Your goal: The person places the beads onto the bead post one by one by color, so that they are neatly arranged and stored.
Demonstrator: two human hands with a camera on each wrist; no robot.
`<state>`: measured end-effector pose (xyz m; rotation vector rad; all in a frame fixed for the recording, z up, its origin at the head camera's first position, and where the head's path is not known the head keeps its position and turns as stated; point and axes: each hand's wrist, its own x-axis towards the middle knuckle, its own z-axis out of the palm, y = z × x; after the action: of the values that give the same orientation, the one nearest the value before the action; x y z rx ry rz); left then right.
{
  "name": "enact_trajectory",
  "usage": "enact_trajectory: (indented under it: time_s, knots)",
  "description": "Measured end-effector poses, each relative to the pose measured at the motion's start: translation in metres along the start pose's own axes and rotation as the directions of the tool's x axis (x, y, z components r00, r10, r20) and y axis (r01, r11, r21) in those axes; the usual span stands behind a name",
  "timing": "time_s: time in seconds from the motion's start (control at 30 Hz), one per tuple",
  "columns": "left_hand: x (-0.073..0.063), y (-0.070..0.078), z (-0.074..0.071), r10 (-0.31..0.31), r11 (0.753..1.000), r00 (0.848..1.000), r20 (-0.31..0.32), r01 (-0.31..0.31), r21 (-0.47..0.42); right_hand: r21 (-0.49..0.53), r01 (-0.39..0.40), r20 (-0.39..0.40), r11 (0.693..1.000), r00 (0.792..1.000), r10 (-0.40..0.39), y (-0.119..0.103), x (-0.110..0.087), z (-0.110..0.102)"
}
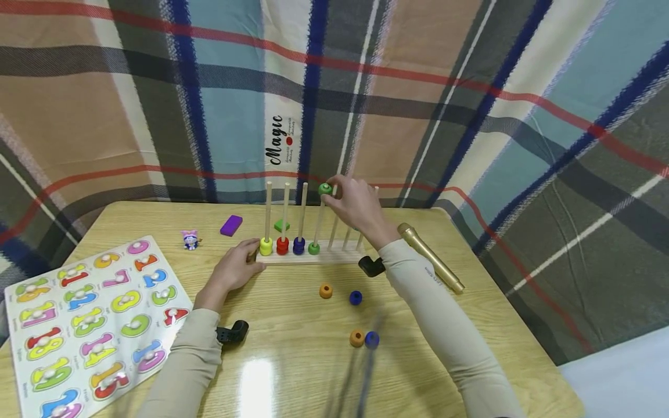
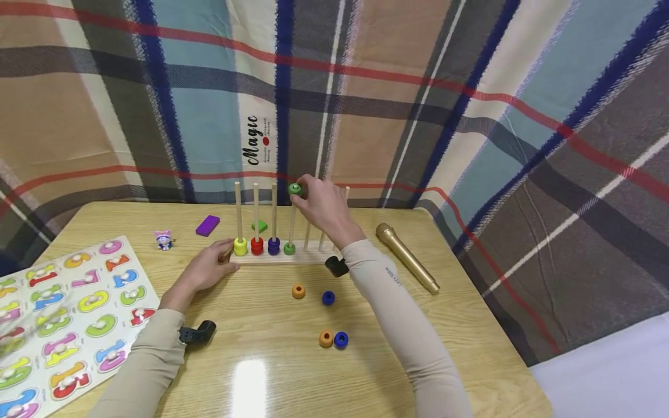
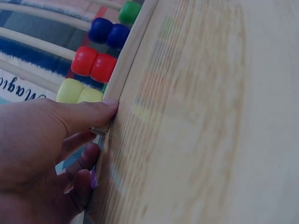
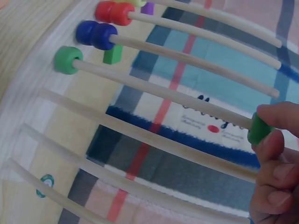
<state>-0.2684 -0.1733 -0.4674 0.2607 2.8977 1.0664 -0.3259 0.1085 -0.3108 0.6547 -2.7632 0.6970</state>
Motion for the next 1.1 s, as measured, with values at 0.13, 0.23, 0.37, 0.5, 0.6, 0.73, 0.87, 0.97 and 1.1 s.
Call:
enact_trajectory:
  time_s: [0.13,0.23,0.37,0.5,0.6,0.73,0.87,0.97,1.1]
  knots:
    - [0.000,0.001,0.001,-0.011,1.000,1.000,0.006,0.011,-0.004,-0.004,-0.007,0.024,1.000,1.000,0.008,0.004,-0.002,0.004]
    - [0.000,0.001,0.002,-0.012,1.000,1.000,0.010,0.012,-0.004,0.008,0.014,-0.028,1.000,0.999,-0.014,0.006,-0.010,0.005]
    - [0.002,0.001,0.001,-0.011,1.000,1.000,0.007,0.011,-0.006,0.027,0.104,-0.145,0.994,0.984,-0.099,0.013,-0.030,0.009]
    - [0.003,0.000,0.001,-0.011,1.000,1.000,0.010,0.011,-0.004,-0.037,0.167,-0.065,0.985,0.983,-0.169,0.020,-0.058,0.025]
    - [0.002,0.000,0.001,-0.012,1.000,1.000,0.013,0.012,-0.004,-0.103,0.188,0.151,0.977,0.973,-0.172,0.026,-0.079,0.043]
    - [0.002,-0.001,0.001,-0.023,1.000,1.000,0.016,0.023,-0.009,-0.142,0.206,0.404,0.968,0.905,-0.134,0.032,-0.101,0.065]
    - [0.003,-0.001,0.001,-0.042,0.999,0.999,0.026,0.042,-0.014,-0.114,0.208,0.477,0.972,0.869,-0.130,0.034,-0.113,0.077]
    - [0.003,0.000,0.001,-0.044,0.999,0.999,0.025,0.045,-0.016,-0.073,0.212,0.468,0.974,0.870,-0.155,0.036,-0.116,0.081]
    - [0.002,0.000,0.001,-0.040,0.999,0.999,0.016,0.041,-0.018,-0.040,0.198,0.445,0.979,0.881,-0.160,0.039,-0.116,0.081]
